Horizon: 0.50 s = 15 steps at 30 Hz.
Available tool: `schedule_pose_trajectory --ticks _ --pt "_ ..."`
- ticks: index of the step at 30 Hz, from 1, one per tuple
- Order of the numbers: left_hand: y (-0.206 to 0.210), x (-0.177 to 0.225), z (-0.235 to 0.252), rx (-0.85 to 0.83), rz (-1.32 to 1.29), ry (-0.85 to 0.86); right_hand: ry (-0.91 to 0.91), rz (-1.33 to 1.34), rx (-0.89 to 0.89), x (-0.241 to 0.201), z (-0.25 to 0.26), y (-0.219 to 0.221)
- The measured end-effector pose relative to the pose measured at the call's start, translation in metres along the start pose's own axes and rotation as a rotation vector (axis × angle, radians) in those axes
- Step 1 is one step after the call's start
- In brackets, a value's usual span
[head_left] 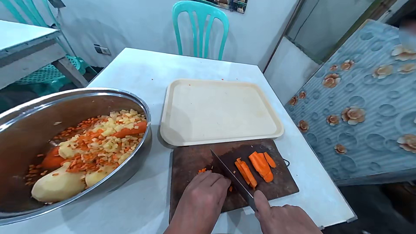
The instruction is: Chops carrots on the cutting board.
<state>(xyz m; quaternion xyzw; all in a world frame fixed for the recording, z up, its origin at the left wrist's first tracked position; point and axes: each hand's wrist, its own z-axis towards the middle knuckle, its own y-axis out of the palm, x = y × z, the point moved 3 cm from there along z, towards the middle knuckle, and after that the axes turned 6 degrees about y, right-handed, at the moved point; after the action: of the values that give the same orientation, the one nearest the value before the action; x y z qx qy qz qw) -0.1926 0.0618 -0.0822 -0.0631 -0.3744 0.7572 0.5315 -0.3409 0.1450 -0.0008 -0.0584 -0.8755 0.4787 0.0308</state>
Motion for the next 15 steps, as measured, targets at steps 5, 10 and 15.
schedule_pose_trajectory --ticks 5,10,15 --pt "0.0 0.0 -0.001 -0.014 0.004 0.015 0.039 0.056 -0.062 -0.002 0.006 -0.001" --pt "-0.003 -0.001 -0.003 -0.023 -0.006 0.015 -0.03 0.231 -0.083 0.014 0.008 0.0" --pt "-0.005 -0.001 0.0 -0.027 -0.001 0.012 -0.036 0.181 -0.005 0.011 -0.001 -0.002"
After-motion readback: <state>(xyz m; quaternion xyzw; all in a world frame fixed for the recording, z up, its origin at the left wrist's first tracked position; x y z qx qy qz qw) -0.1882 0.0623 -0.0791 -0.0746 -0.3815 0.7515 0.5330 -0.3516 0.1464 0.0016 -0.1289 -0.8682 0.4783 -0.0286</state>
